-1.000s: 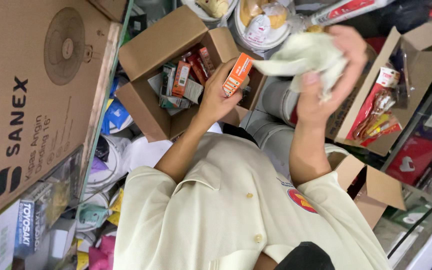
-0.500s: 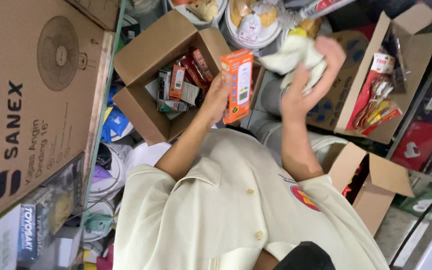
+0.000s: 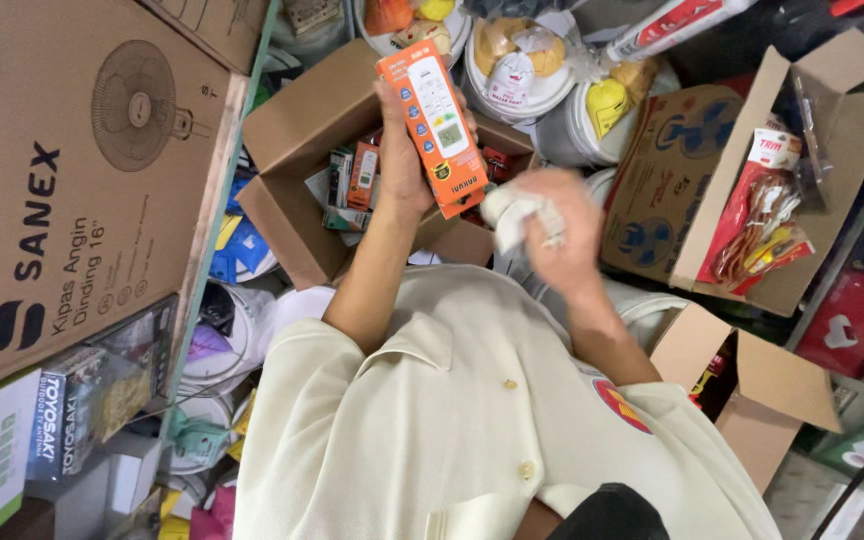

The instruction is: The person wipes down a remote control and various packaged electronic accessories with a cloth, handling items one at a time while standing in a storage area.

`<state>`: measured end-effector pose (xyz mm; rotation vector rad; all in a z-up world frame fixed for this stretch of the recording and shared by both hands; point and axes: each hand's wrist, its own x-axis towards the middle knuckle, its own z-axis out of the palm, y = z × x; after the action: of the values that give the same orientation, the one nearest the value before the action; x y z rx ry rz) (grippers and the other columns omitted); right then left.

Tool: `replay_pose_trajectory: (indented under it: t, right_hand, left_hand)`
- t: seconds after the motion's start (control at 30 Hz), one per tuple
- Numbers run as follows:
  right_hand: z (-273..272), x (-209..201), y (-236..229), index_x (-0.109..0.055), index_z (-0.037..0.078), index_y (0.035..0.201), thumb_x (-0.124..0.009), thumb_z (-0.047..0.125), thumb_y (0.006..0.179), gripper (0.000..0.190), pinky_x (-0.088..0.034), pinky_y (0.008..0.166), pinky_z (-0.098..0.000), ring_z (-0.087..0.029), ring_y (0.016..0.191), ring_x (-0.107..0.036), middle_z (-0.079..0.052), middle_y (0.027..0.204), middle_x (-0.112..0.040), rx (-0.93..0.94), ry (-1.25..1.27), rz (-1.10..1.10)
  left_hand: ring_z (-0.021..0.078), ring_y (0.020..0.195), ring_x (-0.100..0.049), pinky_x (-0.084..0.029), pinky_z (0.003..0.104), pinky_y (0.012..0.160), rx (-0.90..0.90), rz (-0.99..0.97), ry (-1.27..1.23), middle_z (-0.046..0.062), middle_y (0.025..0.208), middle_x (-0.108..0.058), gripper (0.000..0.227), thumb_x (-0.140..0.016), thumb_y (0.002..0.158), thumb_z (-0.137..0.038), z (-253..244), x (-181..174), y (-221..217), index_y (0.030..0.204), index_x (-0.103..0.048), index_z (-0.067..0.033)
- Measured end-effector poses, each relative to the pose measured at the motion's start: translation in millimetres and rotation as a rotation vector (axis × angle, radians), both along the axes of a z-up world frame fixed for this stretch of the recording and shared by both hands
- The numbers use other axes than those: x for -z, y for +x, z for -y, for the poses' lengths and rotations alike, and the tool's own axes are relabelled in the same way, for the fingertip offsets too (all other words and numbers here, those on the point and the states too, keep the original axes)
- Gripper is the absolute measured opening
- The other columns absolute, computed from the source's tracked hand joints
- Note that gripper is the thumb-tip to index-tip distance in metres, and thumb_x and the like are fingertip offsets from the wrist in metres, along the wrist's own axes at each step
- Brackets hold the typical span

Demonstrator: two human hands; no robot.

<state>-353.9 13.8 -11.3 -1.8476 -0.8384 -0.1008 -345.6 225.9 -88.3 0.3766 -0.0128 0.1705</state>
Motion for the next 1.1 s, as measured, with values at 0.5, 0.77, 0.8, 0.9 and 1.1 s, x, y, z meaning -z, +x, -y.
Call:
replay_pose_trajectory:
  t: [0.5, 0.77, 0.8, 0.9, 1.1]
  right_hand:
    - [34, -17, 25, -0.069, 0.000, 0.114, -0.053, -0.005, 0.081, 0.037, -0.054, 0.105, -0.0355, -0.026, 0.116, -0.071, -0.015, 0.122, -0.070, -0.123, -0.050, -0.105]
    - [28, -16, 4, -0.058, 0.000, 0.118, -0.066, 0.003, 0.090, 0.029, -0.051, 0.100, -0.0384, -0.025, 0.112, -0.057, -0.013, 0.123, -0.054, 0.310, 0.166, 0.202]
    - [22, -16, 2, -0.060, 0.001, 0.114, -0.072, 0.004, 0.086, 0.031, -0.050, 0.097, -0.0394, -0.027, 0.109, -0.058, -0.015, 0.120, -0.057, 0.235, 0.082, 0.227]
    - [1, -14, 0, -0.062, 0.005, 0.113, -0.081, 0.000, 0.080, 0.037, -0.050, 0.096, -0.0425, -0.034, 0.109, -0.058, -0.015, 0.117, -0.060, 0.063, -0.201, 0.308]
    - [1, -21, 0, -0.056, -0.001, 0.129, -0.083, 0.004, 0.083, 0.054, -0.050, 0.101, -0.0461, -0.039, 0.117, -0.058, -0.019, 0.129, -0.055, 0.121, -0.209, 0.207]
  left_hand:
    - [0.0311, 0.143, -0.051, -0.037, 0.054, 0.125, 0.217, -0.008, -0.281, 0.017, 0.152, -0.051, 0.059, -0.055, 0.103, -0.036, 17, -5, 28, 0.153, -0.042, -0.0080]
    - [0.0267, 0.120, -0.063, -0.049, 0.052, 0.112, 0.013, -0.161, -0.263, 0.015, 0.130, -0.063, 0.051, -0.061, 0.101, -0.023, 27, 8, 32, 0.148, -0.046, -0.0095]
    - [0.0259, 0.117, -0.064, -0.050, 0.051, 0.111, -0.010, -0.179, -0.246, 0.014, 0.127, -0.064, 0.051, -0.061, 0.101, -0.023, 31, 7, 31, 0.148, -0.046, -0.0099]
    - [0.0237, 0.106, -0.066, -0.056, 0.049, 0.104, -0.007, -0.111, -0.196, 0.014, 0.120, -0.064, 0.050, -0.060, 0.107, -0.021, 40, 4, 28, 0.153, -0.046, -0.0071]
    - [0.0242, 0.097, -0.071, -0.061, 0.042, 0.085, -0.055, -0.228, 0.040, 0.014, 0.107, -0.068, 0.030, -0.060, 0.107, -0.023, 43, -5, 17, 0.126, -0.056, 0.0005]
